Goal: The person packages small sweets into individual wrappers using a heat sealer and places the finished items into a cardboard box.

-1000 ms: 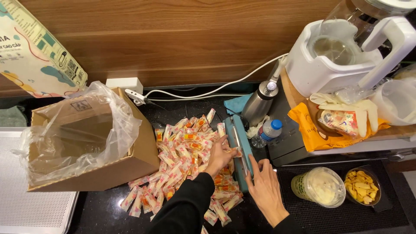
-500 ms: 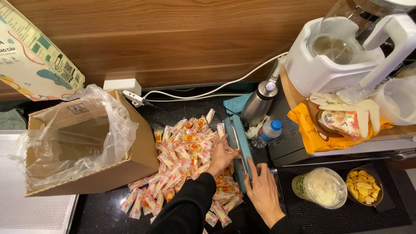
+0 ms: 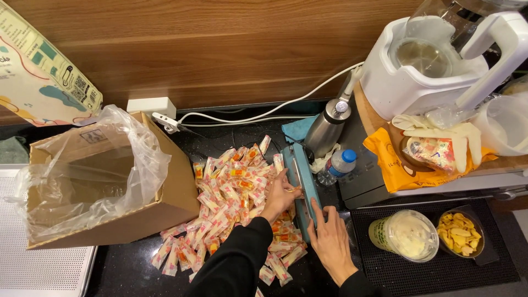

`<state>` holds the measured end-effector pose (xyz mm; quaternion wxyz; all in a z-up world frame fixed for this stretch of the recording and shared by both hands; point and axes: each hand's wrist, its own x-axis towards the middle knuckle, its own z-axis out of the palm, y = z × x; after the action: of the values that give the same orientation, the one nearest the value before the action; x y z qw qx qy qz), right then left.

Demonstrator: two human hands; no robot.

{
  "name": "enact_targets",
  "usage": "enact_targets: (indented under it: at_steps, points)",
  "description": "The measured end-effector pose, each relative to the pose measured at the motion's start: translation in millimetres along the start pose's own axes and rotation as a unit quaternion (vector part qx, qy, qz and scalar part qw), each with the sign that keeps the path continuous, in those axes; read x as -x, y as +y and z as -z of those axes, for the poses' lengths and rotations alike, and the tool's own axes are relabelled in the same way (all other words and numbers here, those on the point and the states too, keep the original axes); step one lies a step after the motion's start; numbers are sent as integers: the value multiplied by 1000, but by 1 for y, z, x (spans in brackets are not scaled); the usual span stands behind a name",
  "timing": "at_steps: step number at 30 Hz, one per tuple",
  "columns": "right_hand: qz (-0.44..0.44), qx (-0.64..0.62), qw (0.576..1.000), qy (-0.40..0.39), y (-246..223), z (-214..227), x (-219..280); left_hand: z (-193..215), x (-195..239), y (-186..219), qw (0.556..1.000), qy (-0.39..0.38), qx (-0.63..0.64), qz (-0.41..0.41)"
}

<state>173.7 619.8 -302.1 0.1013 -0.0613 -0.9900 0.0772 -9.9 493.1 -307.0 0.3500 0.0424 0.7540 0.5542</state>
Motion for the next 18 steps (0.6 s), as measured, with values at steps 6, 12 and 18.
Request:
enact_targets:
  at_steps: [6, 12, 18]
  points:
    - [2, 7, 1000, 9, 1, -5, 2, 2, 2, 1, 1000, -9, 6, -11]
    - [8, 25, 999, 19, 2, -12, 4, -1, -5, -3, 1000, 1, -7, -5]
    - [17, 35, 999, 23, -3, -2, 2, 1, -12, -9, 1000, 0, -12, -7]
